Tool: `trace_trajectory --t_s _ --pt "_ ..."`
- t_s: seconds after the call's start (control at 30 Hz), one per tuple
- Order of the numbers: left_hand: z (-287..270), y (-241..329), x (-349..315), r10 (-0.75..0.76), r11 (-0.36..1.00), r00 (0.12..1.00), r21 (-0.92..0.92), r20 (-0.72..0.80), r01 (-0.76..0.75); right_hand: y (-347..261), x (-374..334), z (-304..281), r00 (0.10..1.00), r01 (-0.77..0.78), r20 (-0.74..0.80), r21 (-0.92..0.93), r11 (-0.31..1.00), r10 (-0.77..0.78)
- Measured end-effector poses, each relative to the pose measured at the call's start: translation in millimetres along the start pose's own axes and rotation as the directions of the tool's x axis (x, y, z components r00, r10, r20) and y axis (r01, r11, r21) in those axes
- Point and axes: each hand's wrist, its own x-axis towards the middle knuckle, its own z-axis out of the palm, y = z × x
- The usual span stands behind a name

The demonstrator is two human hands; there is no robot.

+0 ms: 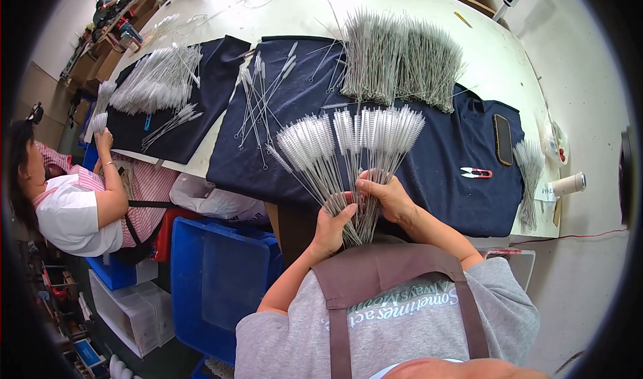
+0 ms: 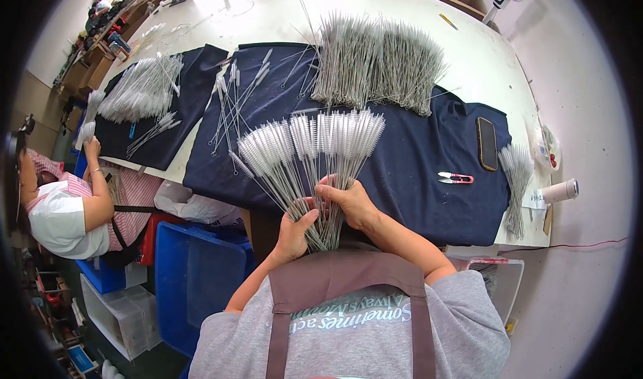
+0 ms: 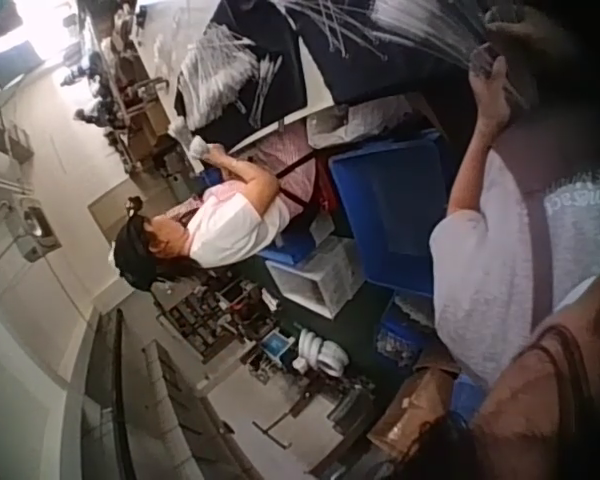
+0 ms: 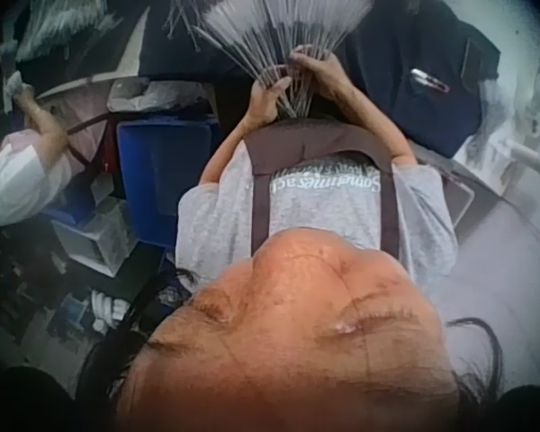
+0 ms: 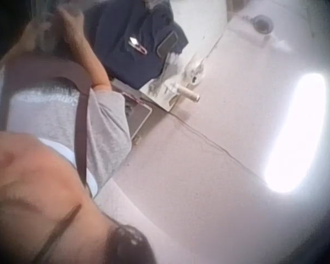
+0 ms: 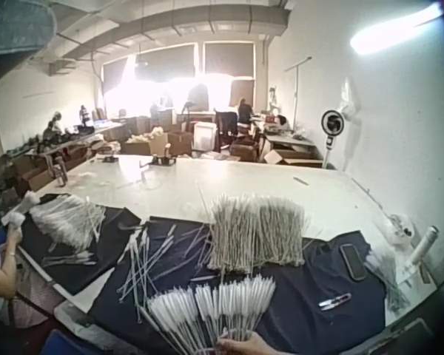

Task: The person bundles and sorts white plastic brush heads by hand, placing them into blue bins.

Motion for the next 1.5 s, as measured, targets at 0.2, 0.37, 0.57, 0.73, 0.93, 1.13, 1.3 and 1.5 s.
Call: trace_trajectory --t_s 0.2,0.37,0.57,0.73,0.93,1.13,1.3,1.5 --pt "-4.9 -2.6 0.1 -0.013 0.996 0.999 -0.083 -0.031 0.011 3.2 3.9 0.8 0.997 0.015 0.07 -0.041 0.999 -0.012" --pt "-4.8 -1.3 0.8 -0.068 0.975 0.996 -0.208 0.059 0.079 -1.0 0.5 11.3 0.995 -0.051 0.087 0.08 0.995 0.044" --pt "-11.7 -7.2 7.0 -0.136 0.939 0.973 -0.288 0.187 0.187 3.5 4.4 5.8 0.983 0.075 0.174 -0.079 0.994 -0.061" --pt "-28.1 -24.5 14.0 -0.123 0.953 0.972 -0.248 0.2 0.172 -12.1 3.6 -3.6 0.979 0.013 0.203 -0.144 0.989 0.017" --pt "-35.6 -34.2 17.2 -0.117 0.959 0.982 -0.241 0.148 0.151 -85.9 33.3 -13.4 0.778 0.599 0.009 -0.309 0.739 -0.628" --pt "-32.3 -19.9 13.6 -0.138 0.926 0.967 -0.318 0.213 0.202 -157.7 58.9 49.5 0.702 0.604 0.447 -0.786 0.131 -0.555" --pt "-33.0 -14.0 12.1 -0.178 0.912 0.948 -0.317 0.265 0.26 -159.7 102.7 89.7 0.726 0.635 0.677 -0.728 -0.258 -0.122" --pt "-19.9 8.5 1.9 -0.163 0.896 0.95 -0.362 0.265 0.255 -164.3 112.8 116.7 0.723 0.691 0.653 -0.693 -0.208 0.225"
